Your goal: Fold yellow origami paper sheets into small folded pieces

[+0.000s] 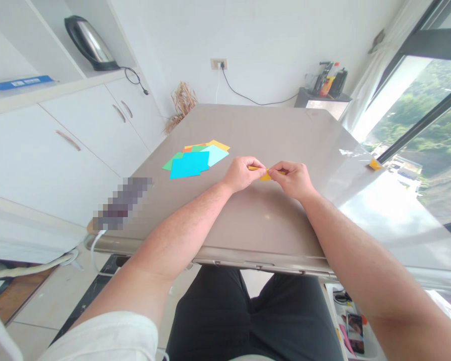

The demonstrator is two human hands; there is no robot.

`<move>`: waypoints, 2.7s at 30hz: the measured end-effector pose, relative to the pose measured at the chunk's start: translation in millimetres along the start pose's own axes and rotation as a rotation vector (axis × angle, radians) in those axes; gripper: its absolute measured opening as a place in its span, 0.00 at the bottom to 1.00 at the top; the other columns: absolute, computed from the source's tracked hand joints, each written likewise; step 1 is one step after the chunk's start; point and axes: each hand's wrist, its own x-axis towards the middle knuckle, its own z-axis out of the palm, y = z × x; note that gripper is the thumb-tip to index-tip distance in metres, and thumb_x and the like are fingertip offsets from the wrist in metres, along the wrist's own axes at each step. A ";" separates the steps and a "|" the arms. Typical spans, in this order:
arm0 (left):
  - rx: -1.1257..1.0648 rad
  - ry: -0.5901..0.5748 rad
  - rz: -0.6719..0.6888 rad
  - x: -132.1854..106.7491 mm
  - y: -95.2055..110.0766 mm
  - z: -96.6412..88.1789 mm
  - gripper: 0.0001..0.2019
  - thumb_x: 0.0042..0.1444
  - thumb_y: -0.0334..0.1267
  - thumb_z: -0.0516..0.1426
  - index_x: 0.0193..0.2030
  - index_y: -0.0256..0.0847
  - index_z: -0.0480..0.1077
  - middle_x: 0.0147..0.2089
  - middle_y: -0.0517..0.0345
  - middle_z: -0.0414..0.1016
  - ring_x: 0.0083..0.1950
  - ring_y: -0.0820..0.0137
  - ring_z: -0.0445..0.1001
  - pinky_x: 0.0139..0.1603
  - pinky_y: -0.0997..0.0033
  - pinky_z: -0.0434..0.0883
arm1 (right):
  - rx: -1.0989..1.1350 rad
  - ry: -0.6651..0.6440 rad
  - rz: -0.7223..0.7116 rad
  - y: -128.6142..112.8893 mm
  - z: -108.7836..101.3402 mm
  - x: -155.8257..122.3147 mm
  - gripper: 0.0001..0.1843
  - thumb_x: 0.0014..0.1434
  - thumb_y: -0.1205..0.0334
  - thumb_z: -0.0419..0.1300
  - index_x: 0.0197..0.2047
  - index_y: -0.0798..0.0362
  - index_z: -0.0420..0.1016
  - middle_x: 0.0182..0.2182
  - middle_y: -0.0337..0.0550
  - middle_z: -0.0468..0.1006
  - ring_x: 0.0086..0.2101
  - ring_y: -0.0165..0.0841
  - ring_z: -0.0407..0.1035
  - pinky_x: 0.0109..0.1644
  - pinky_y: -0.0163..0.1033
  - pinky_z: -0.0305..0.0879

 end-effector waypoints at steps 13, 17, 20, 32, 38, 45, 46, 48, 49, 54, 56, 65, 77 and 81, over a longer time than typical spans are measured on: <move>0.078 0.009 0.032 0.6 1.9 -1.3 0.05 0.51 0.39 0.63 0.29 0.41 0.78 0.31 0.57 0.81 0.34 0.68 0.75 0.36 0.67 0.70 | 0.060 -0.036 -0.028 -2.3 2.8 -2.3 0.12 0.53 0.52 0.66 0.32 0.52 0.83 0.31 0.44 0.83 0.31 0.34 0.72 0.36 0.40 0.65; 0.072 -0.004 0.016 1.1 1.7 0.8 0.04 0.51 0.38 0.63 0.29 0.41 0.78 0.31 0.56 0.81 0.34 0.68 0.76 0.36 0.67 0.70 | 0.045 -0.023 -0.005 -3.7 3.1 -2.4 0.12 0.54 0.52 0.66 0.29 0.52 0.82 0.27 0.42 0.81 0.27 0.32 0.68 0.31 0.39 0.61; 0.046 0.008 -0.014 2.2 0.7 0.2 0.05 0.50 0.39 0.65 0.28 0.40 0.77 0.31 0.56 0.81 0.34 0.68 0.76 0.35 0.67 0.70 | 0.053 -0.024 0.019 -5.0 1.6 -2.1 0.10 0.53 0.53 0.66 0.30 0.52 0.82 0.28 0.43 0.81 0.29 0.34 0.70 0.31 0.39 0.61; -0.200 0.039 -0.093 3.1 0.8 -5.4 0.06 0.48 0.38 0.67 0.29 0.39 0.75 0.28 0.55 0.81 0.34 0.66 0.81 0.43 0.61 0.79 | 0.060 0.007 0.013 -2.2 -2.7 0.8 0.09 0.53 0.55 0.65 0.28 0.51 0.80 0.26 0.39 0.78 0.28 0.31 0.66 0.33 0.38 0.61; -0.209 0.043 -0.094 6.7 -4.1 -9.4 0.08 0.47 0.40 0.68 0.28 0.39 0.75 0.28 0.57 0.80 0.34 0.65 0.81 0.42 0.61 0.79 | 0.103 -0.029 0.032 -3.0 -0.8 2.0 0.11 0.53 0.53 0.65 0.29 0.52 0.80 0.26 0.39 0.78 0.28 0.31 0.66 0.33 0.38 0.61; -0.207 0.125 -0.122 9.3 -4.9 -14.6 0.08 0.46 0.39 0.67 0.27 0.38 0.75 0.26 0.58 0.78 0.30 0.67 0.80 0.40 0.64 0.78 | 0.115 -0.030 0.114 -3.8 -4.9 4.3 0.12 0.53 0.52 0.66 0.28 0.53 0.80 0.24 0.39 0.77 0.26 0.29 0.63 0.31 0.37 0.59; -0.199 0.134 -0.126 9.7 -5.5 -14.9 0.08 0.46 0.39 0.67 0.28 0.38 0.75 0.26 0.58 0.78 0.30 0.68 0.80 0.40 0.64 0.78 | 0.109 -0.027 0.125 -3.7 -5.5 4.6 0.12 0.53 0.52 0.66 0.28 0.53 0.80 0.24 0.39 0.77 0.25 0.29 0.63 0.30 0.37 0.59; -0.177 0.163 -0.123 10.4 -7.0 -15.5 0.08 0.47 0.39 0.67 0.29 0.38 0.75 0.27 0.58 0.79 0.30 0.68 0.80 0.40 0.65 0.78 | 0.098 -0.022 0.139 -3.1 -6.1 5.1 0.12 0.54 0.52 0.66 0.29 0.53 0.81 0.24 0.39 0.77 0.25 0.29 0.62 0.30 0.37 0.58; -0.166 0.180 -0.119 10.7 -7.6 -15.8 0.08 0.47 0.39 0.67 0.30 0.38 0.75 0.27 0.58 0.79 0.30 0.68 0.80 0.40 0.65 0.78 | 0.091 -0.021 0.144 -2.6 -6.1 5.4 0.12 0.54 0.52 0.65 0.29 0.53 0.81 0.25 0.39 0.77 0.25 0.29 0.62 0.30 0.37 0.58; -0.140 0.211 -0.089 11.7 -9.1 -17.1 0.09 0.49 0.40 0.66 0.31 0.38 0.74 0.27 0.59 0.78 0.30 0.69 0.79 0.38 0.67 0.77 | 0.052 0.001 0.151 -1.4 -4.8 6.8 0.12 0.56 0.53 0.64 0.29 0.52 0.81 0.25 0.39 0.78 0.23 0.28 0.61 0.29 0.37 0.59; -0.136 0.211 -0.076 12.1 -9.4 -17.3 0.10 0.50 0.41 0.66 0.32 0.39 0.73 0.27 0.59 0.77 0.30 0.70 0.78 0.37 0.68 0.76 | 0.059 0.011 0.155 -1.7 -4.4 7.4 0.12 0.56 0.53 0.64 0.30 0.52 0.81 0.25 0.40 0.79 0.23 0.28 0.62 0.29 0.37 0.59; -0.023 0.139 0.010 12.6 -13.1 -18.9 0.10 0.55 0.43 0.64 0.33 0.40 0.71 0.28 0.61 0.75 0.28 0.72 0.76 0.33 0.71 0.73 | 0.071 -0.078 0.081 -3.3 -3.3 4.6 0.12 0.56 0.53 0.64 0.36 0.52 0.85 0.26 0.40 0.79 0.28 0.31 0.68 0.33 0.37 0.62; -0.228 0.125 -0.227 7.0 -4.9 5.9 0.12 0.52 0.41 0.68 0.40 0.39 0.74 0.36 0.55 0.81 0.32 0.65 0.82 0.33 0.66 0.80 | 0.017 0.115 0.005 0.3 6.3 9.8 0.11 0.58 0.56 0.61 0.30 0.53 0.80 0.26 0.38 0.77 0.28 0.30 0.66 0.33 0.37 0.62; -0.198 0.098 -0.195 5.3 -3.2 6.8 0.09 0.54 0.42 0.66 0.36 0.38 0.77 0.33 0.54 0.81 0.33 0.64 0.83 0.35 0.63 0.81 | 0.056 0.033 -0.034 -0.9 9.0 8.0 0.10 0.57 0.56 0.62 0.31 0.52 0.82 0.29 0.39 0.80 0.30 0.31 0.70 0.36 0.37 0.64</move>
